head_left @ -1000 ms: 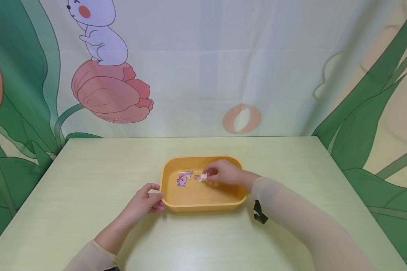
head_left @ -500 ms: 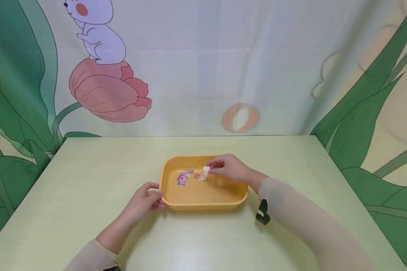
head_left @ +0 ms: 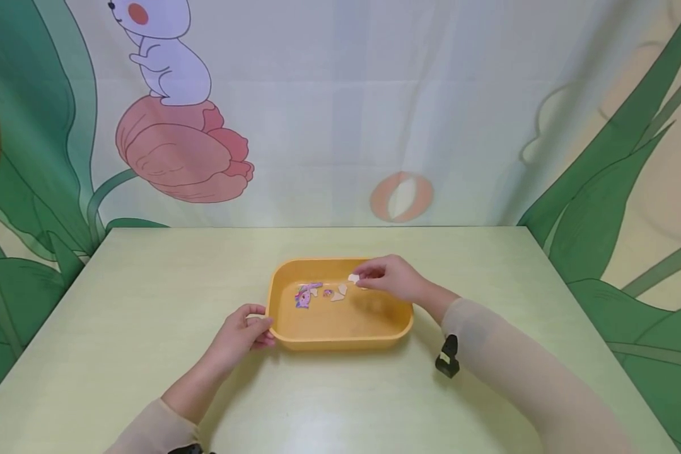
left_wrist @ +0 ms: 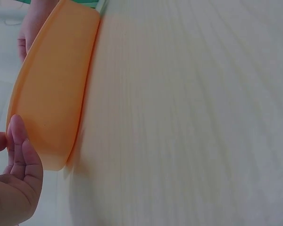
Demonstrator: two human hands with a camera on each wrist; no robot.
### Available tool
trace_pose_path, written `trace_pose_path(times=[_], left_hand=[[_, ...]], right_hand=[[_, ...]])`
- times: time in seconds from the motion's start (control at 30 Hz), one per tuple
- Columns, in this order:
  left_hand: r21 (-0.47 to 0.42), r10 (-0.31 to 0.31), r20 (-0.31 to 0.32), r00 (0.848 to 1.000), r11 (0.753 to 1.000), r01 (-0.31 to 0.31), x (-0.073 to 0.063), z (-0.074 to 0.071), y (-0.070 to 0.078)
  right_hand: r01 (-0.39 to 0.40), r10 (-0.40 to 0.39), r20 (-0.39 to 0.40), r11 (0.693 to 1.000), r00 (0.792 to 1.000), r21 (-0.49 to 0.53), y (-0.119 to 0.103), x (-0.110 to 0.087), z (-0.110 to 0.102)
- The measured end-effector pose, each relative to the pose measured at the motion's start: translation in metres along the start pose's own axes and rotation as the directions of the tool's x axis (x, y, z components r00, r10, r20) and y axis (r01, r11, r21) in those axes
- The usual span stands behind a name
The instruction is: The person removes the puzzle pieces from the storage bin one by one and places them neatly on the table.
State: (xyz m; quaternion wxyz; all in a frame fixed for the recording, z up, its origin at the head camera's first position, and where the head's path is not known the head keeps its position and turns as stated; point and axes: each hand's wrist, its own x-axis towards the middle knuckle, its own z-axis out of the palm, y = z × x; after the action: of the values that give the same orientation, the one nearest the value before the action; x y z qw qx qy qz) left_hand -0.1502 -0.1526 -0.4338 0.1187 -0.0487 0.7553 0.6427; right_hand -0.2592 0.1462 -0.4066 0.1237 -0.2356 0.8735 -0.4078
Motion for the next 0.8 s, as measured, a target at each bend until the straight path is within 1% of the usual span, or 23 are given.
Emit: trace_pose_path(times=[0.1,0.23,0.37,0.57,0.8], left_hand=[[0.001,0.007,0.006,1.000,1.000,-0.007,0.000,-0.001,0.001],[-0.008,0.011,0.008,1.000,1.000,-0.011,-0.002,-0.002,0.002],[-0.013,0.005,0.014,1.000,1.000,-0.005,-0.002,-0.003,0.003],[-0.010,0.009,0.020,1.000,1.000,-0.009,-0.002,-0.002,0.003],[-0.005,-0.006,0.019,1.000,1.000,0.006,-0.001,-0.002,0.002]], right_hand=[[-0.008,0.008,-0.007,1.000,1.000,0.001,0.000,-0.002,-0.002],[0.000,0.000,-0.014,1.000,1.000,0.005,0.001,-0.004,-0.005],[0.000,0.000,-0.028,1.000,1.000,0.007,0.002,-0.008,-0.007],[-0.015,0.016,-0.052,1.000,0.999,0.018,0.001,-0.014,-0.011],[-0.012,0.013,-0.068,1.000,0.998,0.017,0.003,-0.020,-0.016]])
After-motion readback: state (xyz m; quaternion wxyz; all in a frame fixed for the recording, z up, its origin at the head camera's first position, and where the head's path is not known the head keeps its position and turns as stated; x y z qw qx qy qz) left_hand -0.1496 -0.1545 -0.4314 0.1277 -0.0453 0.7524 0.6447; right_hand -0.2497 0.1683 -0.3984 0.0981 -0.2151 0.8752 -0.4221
